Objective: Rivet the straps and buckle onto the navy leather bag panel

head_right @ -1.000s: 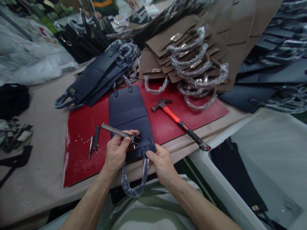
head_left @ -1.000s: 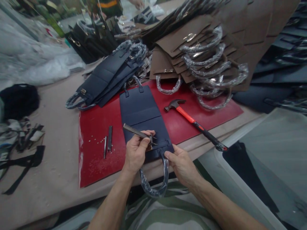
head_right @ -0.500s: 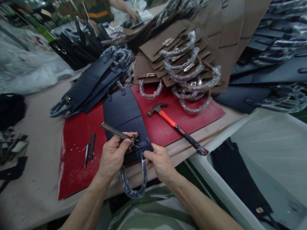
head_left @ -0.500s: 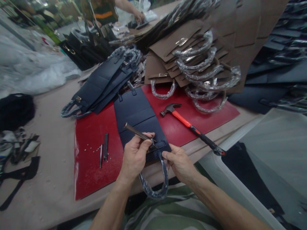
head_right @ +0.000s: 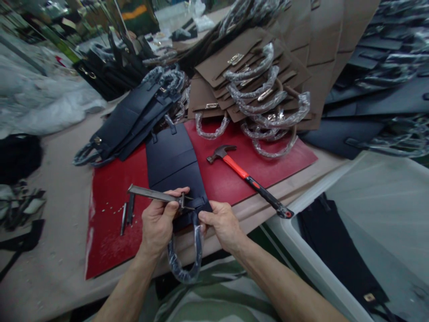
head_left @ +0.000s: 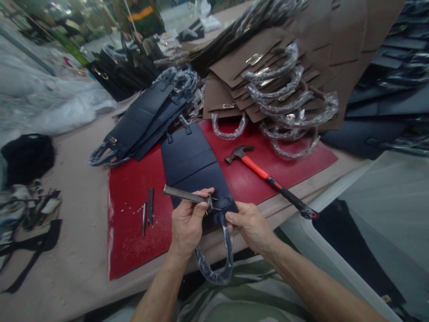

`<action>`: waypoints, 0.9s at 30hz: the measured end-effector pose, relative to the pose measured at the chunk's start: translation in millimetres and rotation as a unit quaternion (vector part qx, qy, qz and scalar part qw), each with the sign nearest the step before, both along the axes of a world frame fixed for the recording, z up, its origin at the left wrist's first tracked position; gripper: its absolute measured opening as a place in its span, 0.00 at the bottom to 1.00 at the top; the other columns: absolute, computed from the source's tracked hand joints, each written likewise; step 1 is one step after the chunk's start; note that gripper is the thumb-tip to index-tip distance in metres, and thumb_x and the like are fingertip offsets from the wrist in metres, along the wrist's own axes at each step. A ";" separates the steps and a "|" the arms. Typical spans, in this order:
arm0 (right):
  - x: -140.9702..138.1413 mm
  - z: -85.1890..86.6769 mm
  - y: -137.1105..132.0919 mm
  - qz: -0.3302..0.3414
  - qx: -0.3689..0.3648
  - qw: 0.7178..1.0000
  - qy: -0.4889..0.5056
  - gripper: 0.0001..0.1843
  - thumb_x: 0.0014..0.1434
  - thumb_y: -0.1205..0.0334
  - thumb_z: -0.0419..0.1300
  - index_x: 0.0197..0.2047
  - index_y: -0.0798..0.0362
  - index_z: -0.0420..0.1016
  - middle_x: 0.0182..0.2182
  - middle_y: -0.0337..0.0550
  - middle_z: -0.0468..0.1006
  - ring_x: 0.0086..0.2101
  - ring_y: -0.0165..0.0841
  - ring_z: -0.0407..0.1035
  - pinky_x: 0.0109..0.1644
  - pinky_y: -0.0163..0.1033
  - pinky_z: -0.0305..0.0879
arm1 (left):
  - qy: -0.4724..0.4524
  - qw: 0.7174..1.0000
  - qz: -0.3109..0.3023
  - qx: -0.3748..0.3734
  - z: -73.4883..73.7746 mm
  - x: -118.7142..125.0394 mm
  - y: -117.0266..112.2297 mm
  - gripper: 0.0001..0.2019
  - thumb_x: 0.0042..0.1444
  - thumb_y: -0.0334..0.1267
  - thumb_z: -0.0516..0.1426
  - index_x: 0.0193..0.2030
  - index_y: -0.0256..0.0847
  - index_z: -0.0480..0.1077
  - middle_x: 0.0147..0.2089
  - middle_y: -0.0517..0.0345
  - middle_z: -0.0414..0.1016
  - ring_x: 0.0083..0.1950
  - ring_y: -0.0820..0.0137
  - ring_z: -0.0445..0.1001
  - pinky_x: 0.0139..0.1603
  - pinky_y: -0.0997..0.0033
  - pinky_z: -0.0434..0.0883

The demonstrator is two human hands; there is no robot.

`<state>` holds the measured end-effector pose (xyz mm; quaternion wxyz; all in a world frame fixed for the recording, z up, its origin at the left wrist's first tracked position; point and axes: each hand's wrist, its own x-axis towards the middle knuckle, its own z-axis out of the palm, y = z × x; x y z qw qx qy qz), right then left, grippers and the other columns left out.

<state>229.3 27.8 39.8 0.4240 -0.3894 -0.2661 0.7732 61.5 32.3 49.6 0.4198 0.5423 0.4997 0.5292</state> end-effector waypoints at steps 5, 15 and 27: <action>-1.4 2.1 -0.5 -0.011 0.003 1.000 -0.011 0.16 0.45 0.53 0.72 0.24 0.56 0.74 0.18 0.39 0.73 0.19 0.28 0.63 0.25 0.34 0.62 | 0.028 0.999 -0.009 0.033 -0.2 0.9 -2.5 0.07 0.65 0.39 0.59 0.47 0.40 0.74 0.54 0.48 0.79 0.57 0.61 0.77 0.57 0.61 0.74; -4.3 -1.7 -2.3 -0.022 -0.004 0.999 -0.024 0.13 0.45 0.56 0.70 0.25 0.56 0.74 0.17 0.39 0.72 0.19 0.27 0.63 0.25 0.34 0.59 | 0.078 0.987 -0.029 0.139 -7.5 4.2 -5.3 0.09 0.64 0.31 0.59 0.50 0.42 0.74 0.56 0.50 0.78 0.58 0.62 0.76 0.64 0.54 0.71; -4.2 -3.0 -2.5 -0.024 0.006 0.999 -0.033 0.13 0.46 0.56 0.69 0.24 0.56 0.74 0.17 0.39 0.72 0.19 0.28 0.62 0.25 0.34 0.58 | 0.082 0.985 -0.011 0.150 -10.2 8.1 -4.9 0.09 0.65 0.34 0.58 0.51 0.42 0.74 0.55 0.47 0.78 0.57 0.60 0.78 0.60 0.53 0.74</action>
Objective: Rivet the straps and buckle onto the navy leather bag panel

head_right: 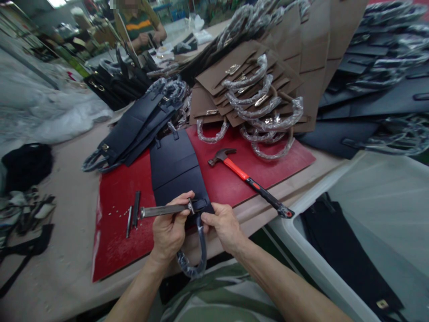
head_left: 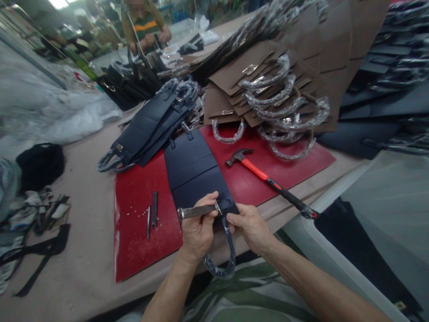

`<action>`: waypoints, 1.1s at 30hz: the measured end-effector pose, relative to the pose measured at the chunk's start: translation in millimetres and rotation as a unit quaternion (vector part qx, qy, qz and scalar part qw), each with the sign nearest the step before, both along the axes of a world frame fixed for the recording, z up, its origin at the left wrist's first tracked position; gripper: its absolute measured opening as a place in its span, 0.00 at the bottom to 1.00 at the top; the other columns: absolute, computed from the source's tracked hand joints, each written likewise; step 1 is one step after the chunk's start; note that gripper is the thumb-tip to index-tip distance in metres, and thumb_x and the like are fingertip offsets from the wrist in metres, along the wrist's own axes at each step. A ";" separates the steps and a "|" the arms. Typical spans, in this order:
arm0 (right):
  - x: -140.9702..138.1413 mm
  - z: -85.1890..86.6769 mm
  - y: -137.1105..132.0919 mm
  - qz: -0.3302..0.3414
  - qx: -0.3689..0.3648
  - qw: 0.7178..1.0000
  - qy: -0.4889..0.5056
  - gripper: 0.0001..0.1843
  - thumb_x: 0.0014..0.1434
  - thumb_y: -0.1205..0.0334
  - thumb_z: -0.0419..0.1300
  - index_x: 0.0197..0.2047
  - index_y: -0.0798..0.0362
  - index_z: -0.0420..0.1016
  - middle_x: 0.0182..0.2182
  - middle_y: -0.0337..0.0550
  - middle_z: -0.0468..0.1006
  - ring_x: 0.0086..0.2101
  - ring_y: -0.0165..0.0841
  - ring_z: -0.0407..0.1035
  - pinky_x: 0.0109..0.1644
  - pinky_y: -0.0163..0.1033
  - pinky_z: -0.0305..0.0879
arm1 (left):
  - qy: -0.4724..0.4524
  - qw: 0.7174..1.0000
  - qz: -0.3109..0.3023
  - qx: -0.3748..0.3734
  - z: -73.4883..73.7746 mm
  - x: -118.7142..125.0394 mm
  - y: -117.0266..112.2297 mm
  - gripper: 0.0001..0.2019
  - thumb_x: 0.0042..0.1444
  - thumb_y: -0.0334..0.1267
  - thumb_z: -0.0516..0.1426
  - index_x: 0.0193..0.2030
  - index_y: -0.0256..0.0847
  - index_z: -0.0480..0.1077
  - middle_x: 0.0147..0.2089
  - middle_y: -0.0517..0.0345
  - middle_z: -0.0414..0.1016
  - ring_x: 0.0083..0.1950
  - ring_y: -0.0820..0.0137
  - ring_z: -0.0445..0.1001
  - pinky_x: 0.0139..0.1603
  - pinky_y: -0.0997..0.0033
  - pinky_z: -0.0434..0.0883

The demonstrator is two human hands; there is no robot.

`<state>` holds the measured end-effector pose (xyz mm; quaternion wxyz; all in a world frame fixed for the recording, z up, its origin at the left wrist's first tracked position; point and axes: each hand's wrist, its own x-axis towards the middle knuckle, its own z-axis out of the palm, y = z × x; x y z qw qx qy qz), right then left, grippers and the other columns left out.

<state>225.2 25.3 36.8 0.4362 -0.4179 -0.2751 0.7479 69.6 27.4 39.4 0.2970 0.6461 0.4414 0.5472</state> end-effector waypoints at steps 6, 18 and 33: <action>0.3 -1.7 0.1 0.001 -0.005 1.000 -0.002 0.13 0.46 0.56 0.69 0.25 0.56 0.74 0.17 0.39 0.72 0.20 0.27 0.62 0.26 0.34 0.57 | -0.009 1.000 0.008 -0.003 -1.7 1.5 -1.3 0.09 0.65 0.34 0.58 0.50 0.42 0.74 0.54 0.48 0.79 0.56 0.61 0.78 0.62 0.51 0.73; 1.9 -4.2 0.2 0.005 0.005 1.000 -0.014 0.13 0.46 0.55 0.68 0.26 0.57 0.74 0.17 0.38 0.71 0.20 0.27 0.61 0.27 0.34 0.56 | 0.037 0.999 0.008 0.012 -1.9 1.2 -0.8 0.09 0.65 0.30 0.57 0.51 0.41 0.72 0.55 0.48 0.78 0.57 0.63 0.77 0.63 0.54 0.73; 2.1 -4.7 0.0 0.004 -0.013 1.000 0.009 0.14 0.50 0.55 0.67 0.36 0.55 0.73 0.24 0.35 0.72 0.23 0.25 0.62 0.28 0.30 0.61 | 0.109 0.991 0.043 0.066 -8.7 4.6 -13.6 0.12 0.62 0.25 0.57 0.51 0.40 0.70 0.56 0.48 0.74 0.58 0.63 0.75 0.60 0.55 0.74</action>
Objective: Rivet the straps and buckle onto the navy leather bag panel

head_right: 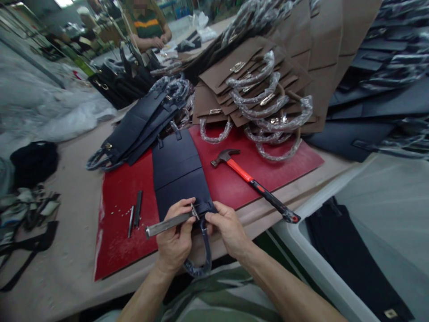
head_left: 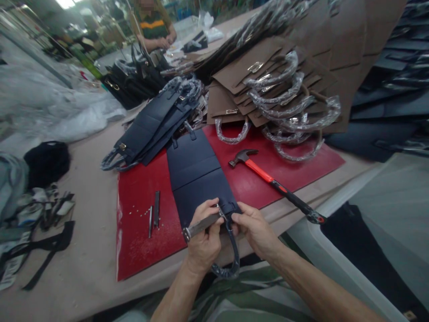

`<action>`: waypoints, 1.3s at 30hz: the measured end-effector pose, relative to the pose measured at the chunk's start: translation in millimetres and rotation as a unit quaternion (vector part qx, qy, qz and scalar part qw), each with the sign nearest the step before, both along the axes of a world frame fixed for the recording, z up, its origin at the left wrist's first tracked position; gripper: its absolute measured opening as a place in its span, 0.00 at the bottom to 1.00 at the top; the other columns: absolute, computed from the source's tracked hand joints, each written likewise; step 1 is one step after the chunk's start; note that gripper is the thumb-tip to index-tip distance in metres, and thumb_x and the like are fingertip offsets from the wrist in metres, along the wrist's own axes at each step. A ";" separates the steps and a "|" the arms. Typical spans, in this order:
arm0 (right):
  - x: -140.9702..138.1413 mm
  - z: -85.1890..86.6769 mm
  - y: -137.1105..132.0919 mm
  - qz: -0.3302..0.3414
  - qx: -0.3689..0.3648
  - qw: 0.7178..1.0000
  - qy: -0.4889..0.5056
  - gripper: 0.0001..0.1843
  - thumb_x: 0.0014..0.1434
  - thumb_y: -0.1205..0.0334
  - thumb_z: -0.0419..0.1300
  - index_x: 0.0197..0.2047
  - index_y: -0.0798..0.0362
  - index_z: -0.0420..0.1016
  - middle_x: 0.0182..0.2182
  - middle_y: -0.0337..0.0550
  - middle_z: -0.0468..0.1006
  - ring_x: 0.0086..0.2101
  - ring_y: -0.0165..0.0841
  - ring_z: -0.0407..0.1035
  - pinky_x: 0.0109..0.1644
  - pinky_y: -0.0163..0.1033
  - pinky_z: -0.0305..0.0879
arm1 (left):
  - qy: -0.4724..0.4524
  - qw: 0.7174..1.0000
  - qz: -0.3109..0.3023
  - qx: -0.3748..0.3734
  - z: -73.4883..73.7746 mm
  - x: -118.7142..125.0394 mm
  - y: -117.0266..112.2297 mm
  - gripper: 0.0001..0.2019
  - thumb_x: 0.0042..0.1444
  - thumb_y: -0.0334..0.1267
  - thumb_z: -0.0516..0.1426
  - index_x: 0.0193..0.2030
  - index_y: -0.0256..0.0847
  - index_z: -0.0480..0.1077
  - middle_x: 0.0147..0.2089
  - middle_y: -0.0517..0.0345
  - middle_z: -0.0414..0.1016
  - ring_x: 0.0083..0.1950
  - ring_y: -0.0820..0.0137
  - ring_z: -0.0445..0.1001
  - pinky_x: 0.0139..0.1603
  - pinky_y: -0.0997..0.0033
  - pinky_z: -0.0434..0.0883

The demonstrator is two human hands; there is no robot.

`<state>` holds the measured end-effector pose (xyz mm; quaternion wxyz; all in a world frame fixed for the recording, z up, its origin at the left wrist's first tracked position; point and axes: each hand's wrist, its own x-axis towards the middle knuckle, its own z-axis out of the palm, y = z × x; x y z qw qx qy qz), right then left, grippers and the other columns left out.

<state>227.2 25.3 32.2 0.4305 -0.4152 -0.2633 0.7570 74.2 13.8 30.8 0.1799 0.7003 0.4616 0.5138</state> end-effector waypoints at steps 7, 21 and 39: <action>-2.1 -3.5 5.4 0.018 -0.001 0.997 -0.072 0.21 0.53 0.45 0.67 0.34 0.57 0.74 0.21 0.37 0.71 0.20 0.24 0.61 0.23 0.29 0.56 | 0.022 0.999 -0.002 0.038 1.4 2.0 -3.6 0.13 0.61 0.22 0.56 0.51 0.38 0.70 0.53 0.47 0.76 0.58 0.65 0.75 0.61 0.58 0.74; -0.6 5.0 11.7 0.028 -0.055 0.998 0.013 0.21 0.49 0.52 0.72 0.42 0.55 0.78 0.32 0.41 0.79 0.25 0.25 0.68 0.23 0.25 0.63 | 0.022 0.998 -0.009 0.065 1.3 1.7 -6.0 0.14 0.60 0.21 0.57 0.51 0.34 0.69 0.56 0.40 0.76 0.60 0.60 0.75 0.63 0.53 0.75; -17.5 22.2 33.8 0.051 -0.113 0.974 -0.190 0.12 0.51 0.53 0.61 0.24 0.53 0.74 0.20 0.40 0.74 0.18 0.33 0.69 0.12 0.34 0.63 | 0.005 0.999 -0.007 0.054 3.7 -6.7 -14.8 0.13 0.62 0.25 0.56 0.52 0.38 0.69 0.56 0.43 0.77 0.59 0.60 0.76 0.62 0.53 0.76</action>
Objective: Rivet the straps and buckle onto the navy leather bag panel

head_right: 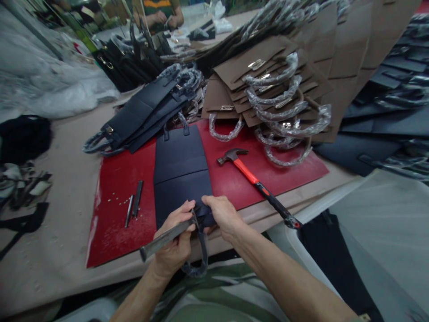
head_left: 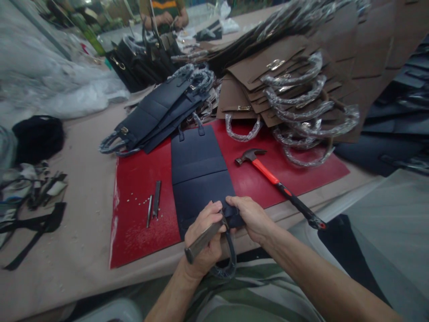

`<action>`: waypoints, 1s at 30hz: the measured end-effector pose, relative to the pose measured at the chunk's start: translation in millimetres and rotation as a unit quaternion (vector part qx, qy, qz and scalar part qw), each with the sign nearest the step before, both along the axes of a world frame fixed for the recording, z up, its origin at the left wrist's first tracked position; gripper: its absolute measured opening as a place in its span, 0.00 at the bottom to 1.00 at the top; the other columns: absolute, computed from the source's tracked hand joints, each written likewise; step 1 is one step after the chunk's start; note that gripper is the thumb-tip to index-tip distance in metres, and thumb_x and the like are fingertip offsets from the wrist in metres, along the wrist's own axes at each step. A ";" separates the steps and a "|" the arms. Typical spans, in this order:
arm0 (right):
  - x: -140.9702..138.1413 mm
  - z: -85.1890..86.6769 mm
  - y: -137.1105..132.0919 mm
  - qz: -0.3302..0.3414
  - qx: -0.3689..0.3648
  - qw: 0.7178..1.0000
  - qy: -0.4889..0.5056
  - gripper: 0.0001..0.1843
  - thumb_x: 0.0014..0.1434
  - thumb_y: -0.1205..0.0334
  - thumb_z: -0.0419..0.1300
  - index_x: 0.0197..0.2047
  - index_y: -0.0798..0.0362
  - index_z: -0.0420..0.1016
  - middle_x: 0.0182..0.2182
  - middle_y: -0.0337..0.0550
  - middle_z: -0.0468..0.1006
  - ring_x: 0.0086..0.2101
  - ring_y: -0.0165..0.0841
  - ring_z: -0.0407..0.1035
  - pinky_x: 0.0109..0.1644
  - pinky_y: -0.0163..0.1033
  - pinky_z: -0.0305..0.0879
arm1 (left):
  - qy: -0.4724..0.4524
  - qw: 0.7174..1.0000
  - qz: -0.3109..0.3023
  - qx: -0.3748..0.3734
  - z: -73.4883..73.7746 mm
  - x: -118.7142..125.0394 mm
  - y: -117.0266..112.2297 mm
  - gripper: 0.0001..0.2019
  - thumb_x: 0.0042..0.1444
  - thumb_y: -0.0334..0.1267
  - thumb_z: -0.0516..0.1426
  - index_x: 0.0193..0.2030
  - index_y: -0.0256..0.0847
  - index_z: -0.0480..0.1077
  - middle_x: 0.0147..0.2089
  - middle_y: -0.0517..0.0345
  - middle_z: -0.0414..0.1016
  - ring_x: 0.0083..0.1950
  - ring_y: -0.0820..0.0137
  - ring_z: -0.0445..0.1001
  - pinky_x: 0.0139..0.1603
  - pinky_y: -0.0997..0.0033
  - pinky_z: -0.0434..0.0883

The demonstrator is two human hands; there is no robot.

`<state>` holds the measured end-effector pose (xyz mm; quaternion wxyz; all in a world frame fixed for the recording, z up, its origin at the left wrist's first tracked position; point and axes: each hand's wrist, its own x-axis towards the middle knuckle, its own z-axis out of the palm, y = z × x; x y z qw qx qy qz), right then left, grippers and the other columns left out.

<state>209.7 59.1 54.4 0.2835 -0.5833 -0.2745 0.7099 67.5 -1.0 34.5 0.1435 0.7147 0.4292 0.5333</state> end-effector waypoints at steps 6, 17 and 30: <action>6.2 -6.4 -8.0 0.034 0.036 0.996 0.072 0.21 0.50 0.43 0.64 0.22 0.55 0.74 0.18 0.41 0.74 0.18 0.33 0.68 0.18 0.37 0.68 | 0.004 1.000 -0.003 0.003 -0.9 -3.8 -5.8 0.13 0.62 0.24 0.57 0.52 0.37 0.69 0.55 0.43 0.77 0.59 0.61 0.76 0.62 0.54 0.75; 9.0 -12.1 -10.9 0.021 0.003 0.991 0.130 0.22 0.51 0.43 0.65 0.24 0.56 0.76 0.19 0.42 0.76 0.19 0.32 0.68 0.20 0.36 0.67 | 0.026 0.999 -0.004 0.022 0.8 -4.4 -6.5 0.12 0.63 0.26 0.57 0.52 0.38 0.68 0.55 0.45 0.77 0.57 0.59 0.78 0.59 0.49 0.78; 6.1 -12.8 -11.5 0.045 0.026 0.993 0.108 0.25 0.51 0.39 0.64 0.22 0.54 0.75 0.19 0.42 0.76 0.19 0.32 0.68 0.19 0.36 0.67 | 0.027 0.999 -0.022 -0.023 -1.5 -9.4 -5.1 0.15 0.61 0.24 0.57 0.53 0.40 0.69 0.56 0.44 0.77 0.59 0.60 0.77 0.61 0.52 0.76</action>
